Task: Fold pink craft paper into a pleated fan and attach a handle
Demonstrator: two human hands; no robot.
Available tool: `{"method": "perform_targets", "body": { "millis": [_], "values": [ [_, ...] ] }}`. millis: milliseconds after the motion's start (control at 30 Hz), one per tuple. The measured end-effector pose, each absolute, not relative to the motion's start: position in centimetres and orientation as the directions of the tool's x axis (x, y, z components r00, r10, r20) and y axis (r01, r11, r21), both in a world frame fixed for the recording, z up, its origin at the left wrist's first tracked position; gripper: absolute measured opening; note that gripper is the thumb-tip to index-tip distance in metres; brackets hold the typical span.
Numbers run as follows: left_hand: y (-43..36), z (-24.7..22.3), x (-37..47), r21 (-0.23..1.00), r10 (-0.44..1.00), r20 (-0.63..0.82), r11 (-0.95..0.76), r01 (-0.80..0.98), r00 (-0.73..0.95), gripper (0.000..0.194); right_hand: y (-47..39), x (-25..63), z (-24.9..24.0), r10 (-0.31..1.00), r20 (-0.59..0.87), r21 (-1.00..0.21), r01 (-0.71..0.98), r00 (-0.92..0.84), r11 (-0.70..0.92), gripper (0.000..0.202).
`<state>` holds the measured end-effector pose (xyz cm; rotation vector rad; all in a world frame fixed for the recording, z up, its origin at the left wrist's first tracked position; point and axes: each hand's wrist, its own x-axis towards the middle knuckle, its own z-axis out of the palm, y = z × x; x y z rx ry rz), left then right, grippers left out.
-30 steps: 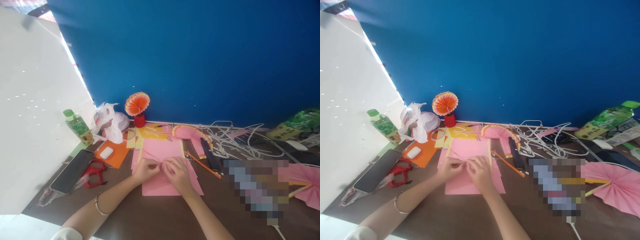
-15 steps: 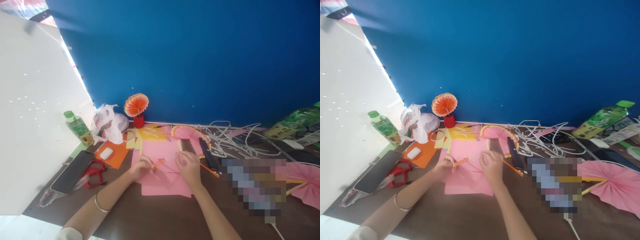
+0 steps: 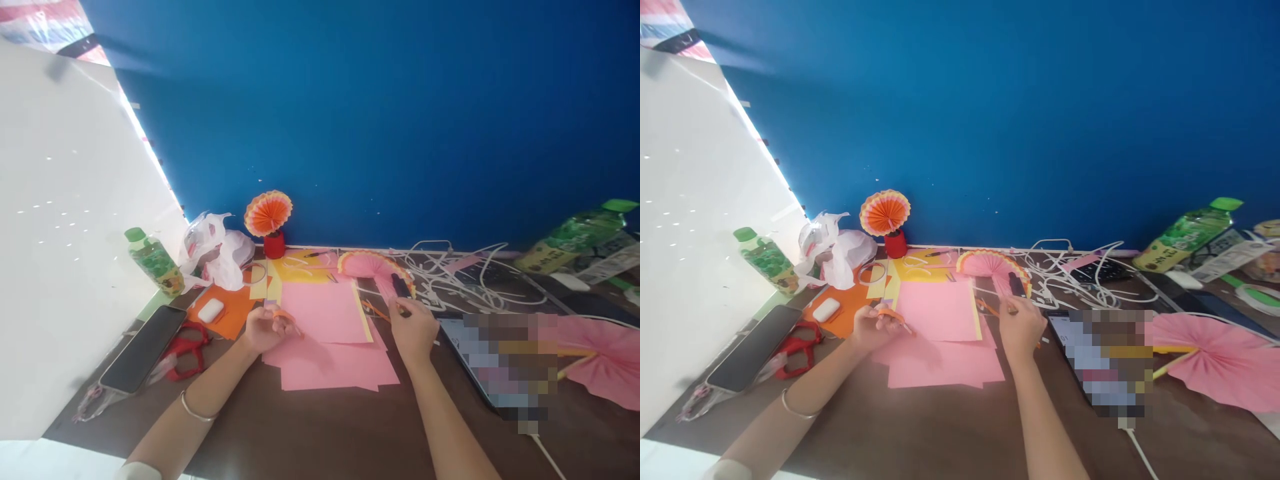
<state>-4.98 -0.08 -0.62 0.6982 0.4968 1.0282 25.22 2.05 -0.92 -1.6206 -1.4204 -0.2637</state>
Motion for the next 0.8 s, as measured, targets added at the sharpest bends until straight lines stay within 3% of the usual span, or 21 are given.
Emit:
{"method": "perform_targets", "body": {
  "millis": [233,333,400,467,567,800],
  "values": [
    [-0.4,0.0,-5.0,0.611,0.919,-0.073,0.349,-0.711,0.388,0.029,2.3,26.1,-0.9,0.671,0.655,-0.555,0.824,0.347,0.115,0.021],
    [-0.6,0.2,-4.9,0.594,0.921,-0.07,0.348,-0.725,0.384,0.032,1.7,24.5,-0.1,0.654,0.689,-0.573,0.788,0.314,0.225,0.021],
    [-0.7,0.4,-4.8,0.58,0.916,-0.078,0.363,-0.729,0.393,0.034,0.5,22.1,0.6,0.755,0.633,-0.64,0.665,0.172,0.386,0.021],
    [-1.0,0.6,-4.4,0.589,0.912,-0.088,0.372,-0.717,0.4,0.037,-1.0,19.1,1.2,0.879,0.473,-0.769,0.457,-0.063,0.447,0.028],
    [-1.5,0.6,-3.8,0.631,0.901,-0.119,0.394,-0.669,0.418,0.041,-3.1,15.3,1.6,0.911,0.237,-0.926,0.206,-0.338,0.317,0.037],
    [-1.5,0.2,-3.5,0.552,0.882,-0.159,0.452,-0.7,0.444,0.027,-3.6,14.1,1.1,0.922,0.006,-0.997,-0.077,-0.387,-0.026,0.028]
  ]
}}
